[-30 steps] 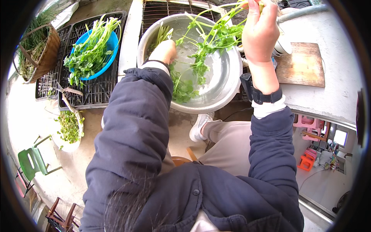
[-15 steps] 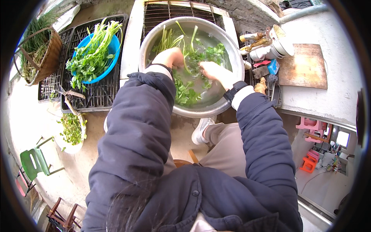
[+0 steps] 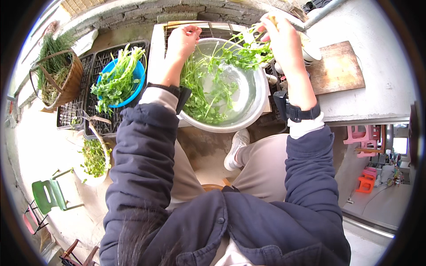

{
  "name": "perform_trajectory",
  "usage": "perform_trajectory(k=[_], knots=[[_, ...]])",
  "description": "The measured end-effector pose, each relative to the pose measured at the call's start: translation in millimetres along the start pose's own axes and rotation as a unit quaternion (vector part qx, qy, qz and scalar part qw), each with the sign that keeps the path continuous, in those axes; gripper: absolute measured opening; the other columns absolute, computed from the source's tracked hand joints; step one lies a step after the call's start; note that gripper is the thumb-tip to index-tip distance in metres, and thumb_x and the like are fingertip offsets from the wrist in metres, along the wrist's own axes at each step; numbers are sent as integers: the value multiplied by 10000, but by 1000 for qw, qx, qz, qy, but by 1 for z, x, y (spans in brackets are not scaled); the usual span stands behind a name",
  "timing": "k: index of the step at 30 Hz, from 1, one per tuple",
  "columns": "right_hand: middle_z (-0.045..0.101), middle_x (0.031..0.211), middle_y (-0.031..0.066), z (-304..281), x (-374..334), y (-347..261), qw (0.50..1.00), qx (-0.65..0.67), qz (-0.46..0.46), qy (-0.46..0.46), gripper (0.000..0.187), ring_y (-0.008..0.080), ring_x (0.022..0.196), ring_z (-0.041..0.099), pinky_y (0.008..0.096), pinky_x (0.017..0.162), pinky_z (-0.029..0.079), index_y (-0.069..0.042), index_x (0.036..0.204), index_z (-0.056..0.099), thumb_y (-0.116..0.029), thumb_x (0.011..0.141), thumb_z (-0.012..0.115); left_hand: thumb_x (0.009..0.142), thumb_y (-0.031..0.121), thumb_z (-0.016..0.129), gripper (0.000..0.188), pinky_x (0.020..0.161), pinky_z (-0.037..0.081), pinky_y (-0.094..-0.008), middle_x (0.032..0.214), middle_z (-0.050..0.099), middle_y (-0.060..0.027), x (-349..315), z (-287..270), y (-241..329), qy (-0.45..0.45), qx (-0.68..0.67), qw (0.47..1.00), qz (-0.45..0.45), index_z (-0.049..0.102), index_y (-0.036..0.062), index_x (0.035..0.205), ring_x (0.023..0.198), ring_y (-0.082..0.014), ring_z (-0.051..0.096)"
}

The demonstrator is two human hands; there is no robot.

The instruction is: The person washes leafy green vegetables in a metal basin filled with water, repeatedly submerging and agitating the greens with both hands. Cleaned greens are transferred to a blue bowl on the left.

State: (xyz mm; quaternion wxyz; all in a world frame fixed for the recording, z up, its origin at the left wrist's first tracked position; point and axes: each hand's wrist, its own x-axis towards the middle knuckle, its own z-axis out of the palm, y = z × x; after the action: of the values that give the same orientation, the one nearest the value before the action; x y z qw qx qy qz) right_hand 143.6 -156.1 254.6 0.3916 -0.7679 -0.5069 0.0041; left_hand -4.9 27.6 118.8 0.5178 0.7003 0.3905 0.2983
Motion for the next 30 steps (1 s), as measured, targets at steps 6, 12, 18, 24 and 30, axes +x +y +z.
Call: perform_trajectory(k=[6,12,18,24,30], knots=[[691,871,30,9,-22,-1,997,81,-2,4,177,78,659,596,225,603,471,-56,1039,587,-217,981,542,931,222,647,206,655,504,-212,848,684,4,-47,-10,50,25,-160,983,91,705,115,1096,769,-66,652],[680,820,22,42,-33,19,986,143,25,-80,171,78,636,580,208,571,434,-60,1048,600,-208,972,557,922,231,660,274,753,506,-242,979,689,-16,-55,6,51,-94,-264,956,90,681,98,1160,881,-105,649],[696,910,108,68,-37,42,977,196,51,-64,225,207,806,687,324,715,518,-51,1058,588,-248,948,587,978,173,558,277,738,538,-278,1074,677,-30,-60,48,46,-155,-334,930,-16,634,90,1232,899,-116,646],[681,853,117,87,-34,65,973,222,54,42,270,222,748,665,319,700,517,5,1001,581,-217,882,681,948,113,588,221,680,514,-229,927,712,-29,-61,77,34,-102,-258,961,11,689,34,1128,777,-65,631],[648,758,12,78,-32,61,945,322,55,-10,190,58,640,572,204,558,426,-19,968,646,-182,881,687,910,189,667,252,627,451,-180,829,693,13,-46,65,25,-105,-146,981,69,704,40,1109,665,-23,559]])
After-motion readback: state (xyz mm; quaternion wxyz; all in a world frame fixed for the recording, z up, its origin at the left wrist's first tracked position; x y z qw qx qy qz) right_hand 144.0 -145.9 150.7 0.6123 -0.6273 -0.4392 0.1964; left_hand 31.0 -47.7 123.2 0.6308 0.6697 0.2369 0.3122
